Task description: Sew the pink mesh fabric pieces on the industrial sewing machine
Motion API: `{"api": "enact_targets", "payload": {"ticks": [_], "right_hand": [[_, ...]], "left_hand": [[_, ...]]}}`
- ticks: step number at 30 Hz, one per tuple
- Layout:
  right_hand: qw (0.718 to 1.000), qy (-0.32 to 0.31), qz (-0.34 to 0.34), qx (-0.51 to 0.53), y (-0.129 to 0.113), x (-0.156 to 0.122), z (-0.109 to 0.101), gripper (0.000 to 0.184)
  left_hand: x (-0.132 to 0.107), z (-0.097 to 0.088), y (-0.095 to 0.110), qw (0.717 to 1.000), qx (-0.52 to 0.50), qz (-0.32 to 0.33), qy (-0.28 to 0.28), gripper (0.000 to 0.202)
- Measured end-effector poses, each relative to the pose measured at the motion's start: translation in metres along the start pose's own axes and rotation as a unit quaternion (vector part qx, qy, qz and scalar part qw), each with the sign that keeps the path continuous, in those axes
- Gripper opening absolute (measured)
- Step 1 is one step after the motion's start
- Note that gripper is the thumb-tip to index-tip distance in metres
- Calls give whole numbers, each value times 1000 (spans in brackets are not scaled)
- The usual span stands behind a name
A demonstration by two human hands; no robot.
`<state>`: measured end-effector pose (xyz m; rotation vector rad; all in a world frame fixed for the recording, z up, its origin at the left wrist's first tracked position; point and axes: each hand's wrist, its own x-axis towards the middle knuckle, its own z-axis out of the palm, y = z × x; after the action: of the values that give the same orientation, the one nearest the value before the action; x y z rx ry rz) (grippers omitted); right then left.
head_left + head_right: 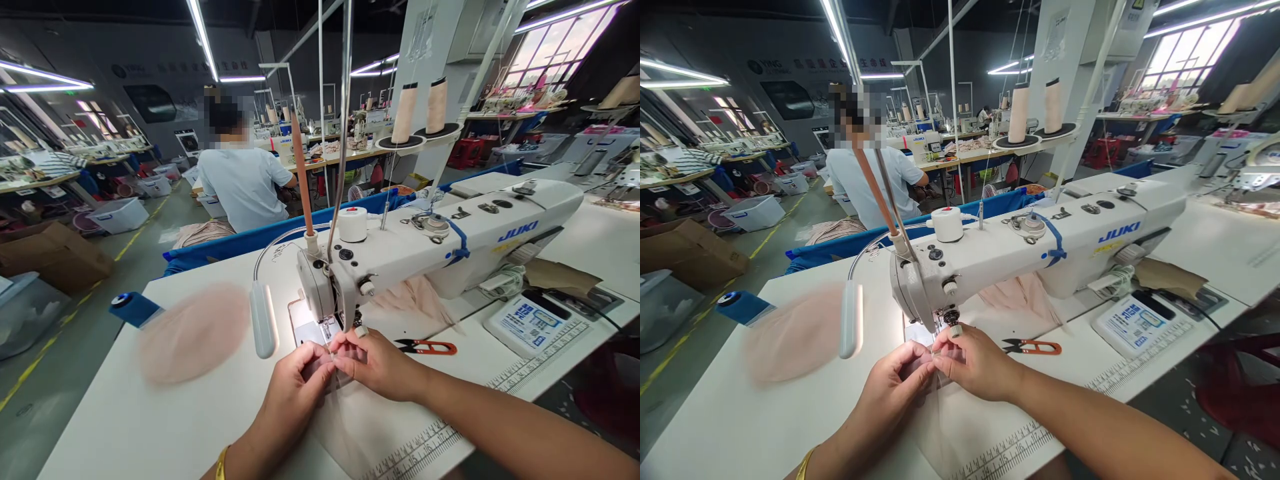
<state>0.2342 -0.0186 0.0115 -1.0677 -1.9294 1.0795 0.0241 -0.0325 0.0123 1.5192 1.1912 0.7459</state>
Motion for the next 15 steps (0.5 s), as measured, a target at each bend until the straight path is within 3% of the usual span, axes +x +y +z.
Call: {"api": "enact_targets", "payload": {"ticks": [11, 15], "right_hand": [[998, 33, -35, -26, 4, -4, 3, 16], [999, 28, -33, -25, 4, -6, 3, 15]], "left_hand": [[-1, 5, -1, 999, 1, 39, 17, 32], [-1, 6, 2, 999, -35, 24, 23, 31]]}}
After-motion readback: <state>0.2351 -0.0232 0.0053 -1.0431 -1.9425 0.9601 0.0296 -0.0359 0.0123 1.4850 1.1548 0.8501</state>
